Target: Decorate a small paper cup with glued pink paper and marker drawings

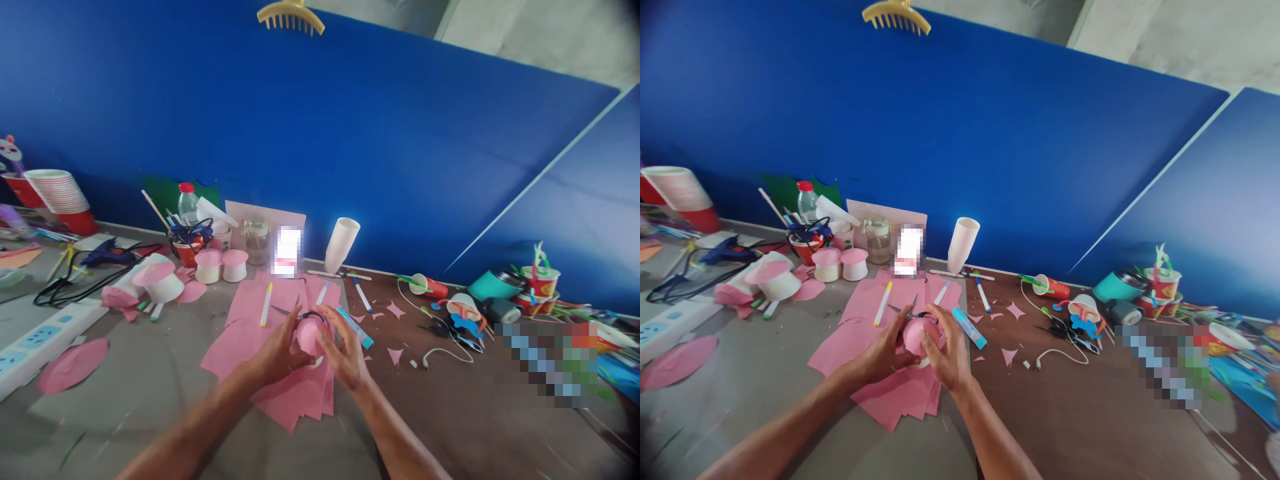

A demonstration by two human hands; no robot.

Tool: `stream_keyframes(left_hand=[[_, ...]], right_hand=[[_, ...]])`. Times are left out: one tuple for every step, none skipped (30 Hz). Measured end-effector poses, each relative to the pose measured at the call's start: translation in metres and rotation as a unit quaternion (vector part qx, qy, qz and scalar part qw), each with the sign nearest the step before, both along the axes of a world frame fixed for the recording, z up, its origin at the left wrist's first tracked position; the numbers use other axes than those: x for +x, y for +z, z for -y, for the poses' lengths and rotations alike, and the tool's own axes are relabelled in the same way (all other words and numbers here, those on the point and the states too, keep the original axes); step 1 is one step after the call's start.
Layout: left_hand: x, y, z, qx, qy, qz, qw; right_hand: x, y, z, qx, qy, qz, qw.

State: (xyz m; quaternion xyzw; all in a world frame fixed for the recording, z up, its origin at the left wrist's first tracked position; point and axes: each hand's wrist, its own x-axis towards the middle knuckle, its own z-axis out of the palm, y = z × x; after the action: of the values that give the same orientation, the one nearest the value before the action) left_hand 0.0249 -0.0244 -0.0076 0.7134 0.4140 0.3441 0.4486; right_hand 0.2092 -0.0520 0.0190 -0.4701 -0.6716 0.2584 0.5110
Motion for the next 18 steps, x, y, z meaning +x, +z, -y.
stream_keyframes(left_hand=[[-0.001, -0.001, 0.0, 0.005, -0.002, 0.0, 1.0], [-0.001, -0.002, -0.001, 0.012, -0.005, -0.003, 1.0], [-0.002, -0.004, -0.001, 0.021, -0.011, -0.007, 1.0], [-0.002, -0.006, -0.002, 0.031, -0.019, -0.015, 0.999], [-0.003, -0.008, -0.002, 0.042, -0.025, -0.023, 0.999], [-0.003, -0.01, -0.003, 0.053, -0.03, -0.032, 0.998], [-0.003, -0.011, -0.003, 0.065, -0.034, -0.041, 0.996], [-0.003, -0.013, -0.004, 0.076, -0.037, -0.047, 0.995], [-0.003, -0.014, -0.004, 0.084, -0.04, -0.051, 0.994], [-0.003, -0.014, -0.004, 0.091, -0.042, -0.053, 0.994], [-0.003, -0.014, -0.004, 0.095, -0.043, -0.053, 0.993], [-0.003, -0.014, -0.005, 0.097, -0.043, -0.054, 0.993], [-0.003, -0.014, -0.005, 0.098, -0.043, -0.053, 0.993], [-0.003, -0.014, -0.005, 0.097, -0.042, -0.053, 0.993], [-0.003, -0.014, -0.005, 0.095, -0.04, -0.051, 0.993], [-0.004, -0.014, -0.005, 0.093, -0.036, -0.049, 0.994], [-0.004, -0.014, -0.005, 0.091, -0.032, -0.045, 0.994], [-0.005, -0.015, -0.005, 0.091, -0.028, -0.041, 0.995]], right_hand=[[0.0, 0.0, -0.001, 0.002, 0.0, 0.009, 1.0], [-0.001, -0.001, -0.001, 0.007, 0.003, 0.022, 1.0], [-0.003, -0.001, -0.002, 0.016, 0.007, 0.038, 0.999], [-0.005, -0.002, -0.002, 0.027, 0.012, 0.054, 0.998], [-0.007, -0.002, -0.003, 0.036, 0.018, 0.07, 0.997], [-0.009, -0.002, -0.003, 0.046, 0.024, 0.086, 0.995], [-0.011, -0.002, -0.003, 0.053, 0.028, 0.102, 0.993], [-0.012, -0.002, -0.002, 0.058, 0.03, 0.117, 0.991], [-0.013, -0.002, -0.001, 0.061, 0.031, 0.133, 0.989], [-0.013, -0.002, -0.001, 0.063, 0.032, 0.148, 0.986], [-0.012, -0.001, 0.0, 0.064, 0.032, 0.163, 0.984], [-0.012, -0.001, 0.001, 0.066, 0.033, 0.177, 0.982], [-0.011, 0.0, 0.001, 0.068, 0.035, 0.189, 0.979], [-0.01, 0.0, 0.002, 0.073, 0.037, 0.199, 0.977], [-0.01, 0.001, 0.002, 0.078, 0.037, 0.207, 0.974], [-0.009, 0.001, 0.002, 0.083, 0.037, 0.212, 0.973], [-0.009, 0.002, 0.002, 0.087, 0.037, 0.214, 0.972], [-0.008, 0.002, 0.002, 0.089, 0.037, 0.213, 0.972]])
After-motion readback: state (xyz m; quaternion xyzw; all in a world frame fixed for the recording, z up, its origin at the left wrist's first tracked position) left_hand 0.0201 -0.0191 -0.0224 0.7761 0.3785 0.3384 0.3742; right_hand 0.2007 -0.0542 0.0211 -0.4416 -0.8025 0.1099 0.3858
